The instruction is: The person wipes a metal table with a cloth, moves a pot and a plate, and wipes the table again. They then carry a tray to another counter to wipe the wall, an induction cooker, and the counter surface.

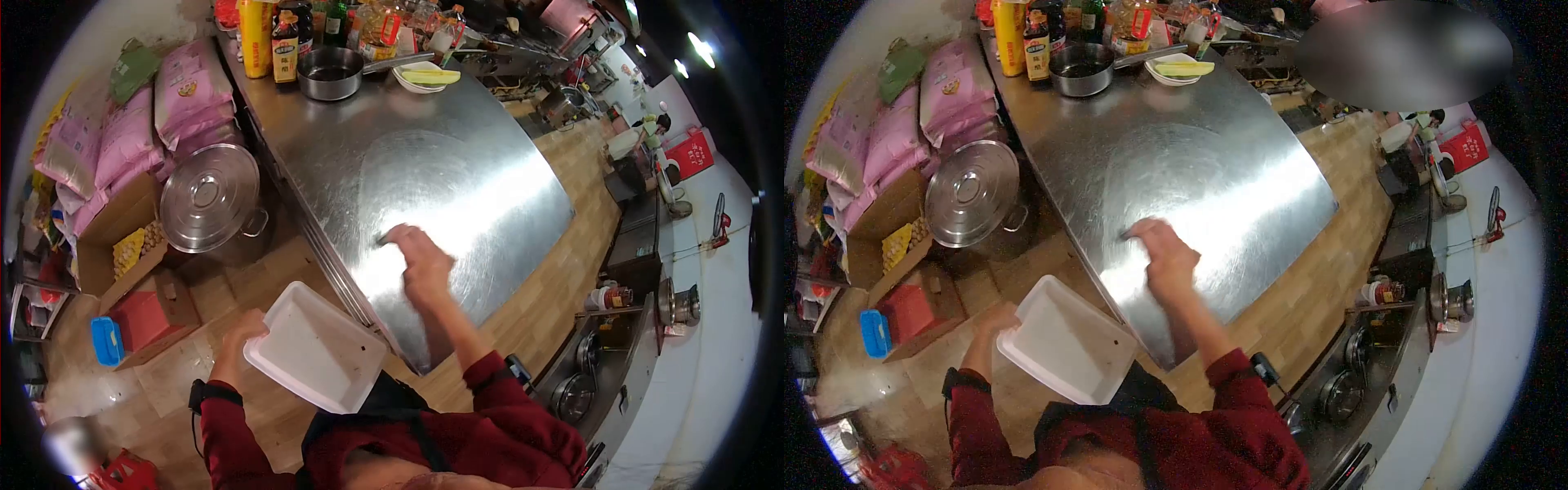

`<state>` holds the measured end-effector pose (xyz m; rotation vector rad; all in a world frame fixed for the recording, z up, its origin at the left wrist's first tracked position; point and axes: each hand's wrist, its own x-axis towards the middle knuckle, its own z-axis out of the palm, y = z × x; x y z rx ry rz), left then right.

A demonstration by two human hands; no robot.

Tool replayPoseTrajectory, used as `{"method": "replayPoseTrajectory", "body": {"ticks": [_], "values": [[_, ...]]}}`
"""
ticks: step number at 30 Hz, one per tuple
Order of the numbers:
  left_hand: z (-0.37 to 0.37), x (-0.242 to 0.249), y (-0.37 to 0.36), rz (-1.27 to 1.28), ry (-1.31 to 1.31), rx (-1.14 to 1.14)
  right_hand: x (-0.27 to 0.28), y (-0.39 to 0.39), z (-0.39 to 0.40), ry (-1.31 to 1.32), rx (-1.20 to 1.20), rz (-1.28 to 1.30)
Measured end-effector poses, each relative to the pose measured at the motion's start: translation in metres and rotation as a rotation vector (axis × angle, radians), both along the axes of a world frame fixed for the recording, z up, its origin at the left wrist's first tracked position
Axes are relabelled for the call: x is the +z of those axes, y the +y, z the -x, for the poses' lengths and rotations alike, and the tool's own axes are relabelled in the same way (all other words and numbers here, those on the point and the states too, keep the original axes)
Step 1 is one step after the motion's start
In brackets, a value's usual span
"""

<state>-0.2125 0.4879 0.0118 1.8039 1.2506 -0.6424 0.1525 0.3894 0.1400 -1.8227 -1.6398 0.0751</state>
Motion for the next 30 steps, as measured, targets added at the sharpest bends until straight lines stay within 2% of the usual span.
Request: {"method": "replayPoseTrajectory", "body": {"ticks": [1, 2, 3, 4, 7, 9, 11, 12, 13, 14, 15, 16, 18, 19, 21, 22, 23, 25, 26, 27, 28, 29, 30], "values": [[-0.001, -0.018, 0.011, -0.016, -0.034, -0.003, -0.002, 0.003, 0.023, -0.021, 0.069, 0.01], [-0.002, -0.03, 0.018, -0.03, -0.063, -0.009, 0.014, 0.003, 0.045, 0.002, 0.125, 0.13], [-0.007, -0.033, 0.029, -0.032, -0.064, -0.017, 0.003, 0.007, 0.049, 0.122, 0.313, 0.053], [-0.01, -0.035, 0.04, -0.017, -0.082, -0.045, -0.019, -0.005, 0.06, -0.162, 0.222, -0.017], [-0.021, -0.018, 0.065, -0.012, -0.123, -0.091, -0.036, 0.0, 0.072, -0.103, 0.33, -0.082], [-0.022, -0.016, 0.09, -0.032, -0.145, -0.121, -0.048, 0.009, 0.077, 0.619, 0.333, 0.139], [-0.017, -0.036, 0.111, -0.011, -0.167, -0.138, -0.024, 0.023, 0.066, 1.163, 0.045, 0.054], [-0.015, -0.031, 0.119, -0.011, -0.17, -0.157, -0.005, 0.024, 0.046, 1.271, -0.015, -0.023], [-0.015, -0.019, 0.13, -0.007, -0.167, -0.154, -0.005, 0.026, 0.021, 1.241, -0.232, -0.086], [-0.016, -0.013, 0.14, -0.004, -0.169, -0.142, -0.024, 0.02, -0.022, 1.109, -0.359, -0.085], [-0.014, -0.016, 0.146, -0.007, -0.175, -0.142, -0.021, 0.023, -0.053, 0.919, -0.436, -0.228], [-0.007, -0.021, 0.153, -0.036, -0.167, -0.179, -0.017, 0.023, -0.079, 0.997, -0.537, -0.327], [0.001, -0.033, 0.174, -0.088, -0.157, -0.214, -0.047, 0.014, -0.151, 0.79, -0.706, -0.381], [0.006, -0.045, 0.18, -0.05, -0.147, -0.19, -0.047, 0.013, -0.164, 0.856, -0.674, -0.416], [0.007, -0.054, 0.192, -0.011, -0.136, -0.161, -0.082, 0.012, -0.221, -0.151, -0.986, 0.04], [0.003, -0.048, 0.196, 0.018, -0.119, -0.167, -0.086, 0.027, -0.232, -0.547, -0.958, 0.081], [-0.002, -0.041, 0.198, 0.051, -0.101, -0.173, -0.09, 0.046, -0.247, -0.549, -0.95, 0.08], [-0.016, -0.024, 0.206, 0.089, -0.11, -0.142, -0.086, 0.102, -0.273, -0.168, -0.832, 0.137], [-0.019, -0.018, 0.207, 0.136, -0.112, -0.125, -0.074, 0.137, -0.257, -0.119, -0.817, 0.117], [-0.023, -0.019, 0.207, 0.077, -0.076, -0.102, -0.052, 0.173, -0.234, -0.105, -0.739, 0.02], [-0.026, -0.024, 0.211, 0.084, -0.073, -0.109, -0.04, 0.205, -0.212, -0.07, -0.576, -0.15], [-0.027, -0.029, 0.215, 0.115, -0.122, -0.096, -0.044, 0.231, -0.2, -0.156, -0.46, -0.171], [-0.027, -0.033, 0.218, 0.148, -0.171, -0.077, -0.043, 0.25, -0.178, -0.092, -0.429, -0.136]]}}
